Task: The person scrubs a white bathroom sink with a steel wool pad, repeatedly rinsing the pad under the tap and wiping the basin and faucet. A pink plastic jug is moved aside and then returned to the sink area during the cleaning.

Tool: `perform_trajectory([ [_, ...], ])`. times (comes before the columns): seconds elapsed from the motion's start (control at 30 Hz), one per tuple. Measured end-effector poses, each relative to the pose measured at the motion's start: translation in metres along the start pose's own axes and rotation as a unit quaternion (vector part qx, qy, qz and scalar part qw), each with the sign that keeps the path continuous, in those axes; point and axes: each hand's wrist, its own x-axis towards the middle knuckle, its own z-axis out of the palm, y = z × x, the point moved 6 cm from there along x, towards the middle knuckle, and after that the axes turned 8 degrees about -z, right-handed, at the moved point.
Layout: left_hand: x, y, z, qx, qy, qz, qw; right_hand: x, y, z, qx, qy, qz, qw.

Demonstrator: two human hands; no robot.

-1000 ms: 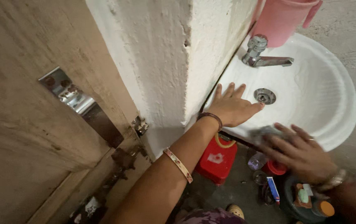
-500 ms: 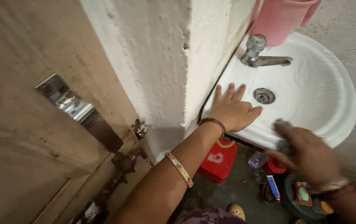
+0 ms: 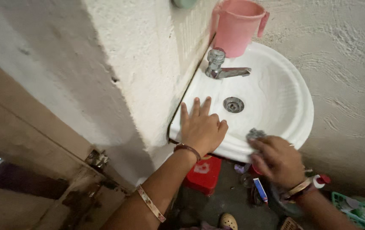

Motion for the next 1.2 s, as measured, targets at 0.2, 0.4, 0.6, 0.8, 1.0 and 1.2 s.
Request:
perform_trajectory([
  [0.2,0.000,0.008,-0.003,0.039,0.009,0.009,0.999,-0.022,0.103,0.000,0.103,-0.042,0.096,0.989],
  [0.4,0.002,0.009,-0.002,0.052,0.005,0.015,0.999,0.020,0.182,0.009,0.028,-0.155,0.036,0.987],
  [0.6,0.001,0.006,-0.003,0.025,0.047,0.031,0.998,0.062,0.178,0.024,-0.165,-0.297,0.123,0.932],
  [0.8,0.001,0.005,-0.002,0.026,0.055,0.023,0.998,0.040,0.087,0.089,-0.232,-0.584,-0.093,0.772],
  [1.0,0.002,0.006,0.001,0.055,0.020,0.012,0.998,0.070,0.047,0.114,0.131,-0.337,-0.092,0.928],
  [1.2,0.011,0.004,0.006,0.052,0.001,-0.009,0.999,0.052,0.079,0.123,0.208,-0.411,0.215,0.861],
])
